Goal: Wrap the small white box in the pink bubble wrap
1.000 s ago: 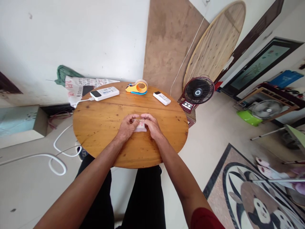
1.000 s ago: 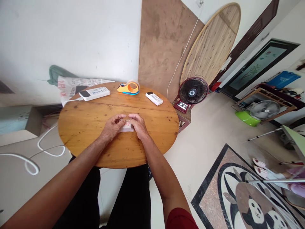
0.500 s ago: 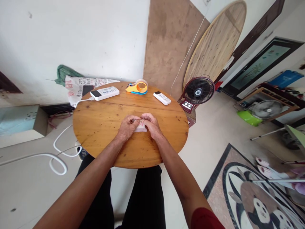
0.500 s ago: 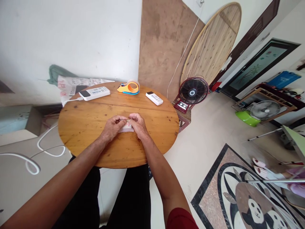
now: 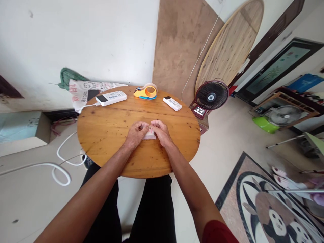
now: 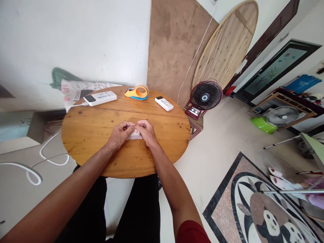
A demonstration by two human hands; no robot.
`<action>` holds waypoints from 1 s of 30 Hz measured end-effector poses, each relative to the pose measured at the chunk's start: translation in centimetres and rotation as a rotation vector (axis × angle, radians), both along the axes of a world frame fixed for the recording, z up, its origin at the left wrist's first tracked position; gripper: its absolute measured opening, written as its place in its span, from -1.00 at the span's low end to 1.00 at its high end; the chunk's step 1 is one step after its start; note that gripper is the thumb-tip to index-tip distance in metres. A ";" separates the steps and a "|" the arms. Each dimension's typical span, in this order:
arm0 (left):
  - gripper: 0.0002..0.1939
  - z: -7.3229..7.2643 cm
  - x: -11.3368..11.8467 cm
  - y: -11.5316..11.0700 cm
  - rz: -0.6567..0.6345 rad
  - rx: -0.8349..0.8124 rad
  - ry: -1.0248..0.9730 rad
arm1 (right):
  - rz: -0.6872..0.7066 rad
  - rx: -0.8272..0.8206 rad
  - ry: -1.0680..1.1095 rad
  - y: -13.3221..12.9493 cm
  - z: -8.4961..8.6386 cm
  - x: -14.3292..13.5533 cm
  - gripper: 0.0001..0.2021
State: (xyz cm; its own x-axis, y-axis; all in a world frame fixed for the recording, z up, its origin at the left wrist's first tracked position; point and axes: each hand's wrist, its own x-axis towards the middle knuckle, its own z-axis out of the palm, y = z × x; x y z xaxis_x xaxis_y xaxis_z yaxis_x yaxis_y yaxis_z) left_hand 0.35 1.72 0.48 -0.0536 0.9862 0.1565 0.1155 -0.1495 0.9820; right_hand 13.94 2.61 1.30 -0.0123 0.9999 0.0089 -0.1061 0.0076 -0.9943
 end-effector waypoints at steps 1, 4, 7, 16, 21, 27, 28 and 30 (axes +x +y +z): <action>-0.73 0.0 0.0 0.0 0.012 -0.005 0.018 | -0.001 0.000 0.000 0.0 0.0 0.0 -0.73; -0.74 0.0 -0.1 0.0 0.017 0.001 0.086 | 0.000 -0.003 -0.003 0.0 0.1 0.1 -0.72; -0.77 -0.1 -0.1 0.1 -0.009 0.031 0.119 | 0.007 -0.006 -0.009 0.0 0.0 0.1 -0.73; -0.74 0.1 -0.1 -0.2 -0.009 0.026 0.046 | 0.022 -0.007 0.019 -0.2 0.5 0.1 -0.77; -0.75 0.0 -0.2 -0.1 0.012 0.011 0.051 | 0.007 0.014 0.022 -0.3 0.6 0.1 -0.79; -0.79 0.1 -0.2 -0.2 -0.051 0.035 0.043 | 0.013 0.021 -0.008 -0.2 0.3 0.2 -0.80; -0.79 0.1 -0.2 -0.2 -0.052 0.034 0.028 | 0.012 0.022 -0.007 -0.2 0.3 0.2 -0.81; -0.78 0.0 -0.1 -0.2 -0.046 0.024 -0.006 | 0.006 0.023 0.005 -0.2 0.2 0.3 -0.81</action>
State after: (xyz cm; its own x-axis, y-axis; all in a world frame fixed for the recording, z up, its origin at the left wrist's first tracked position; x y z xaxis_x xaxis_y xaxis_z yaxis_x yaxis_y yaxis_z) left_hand 0.22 1.48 0.50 -0.0095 0.9837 0.1794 0.1018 -0.1776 0.9788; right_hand 14.20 2.39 1.52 -0.0186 0.9993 0.0322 -0.1115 0.0300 -0.9933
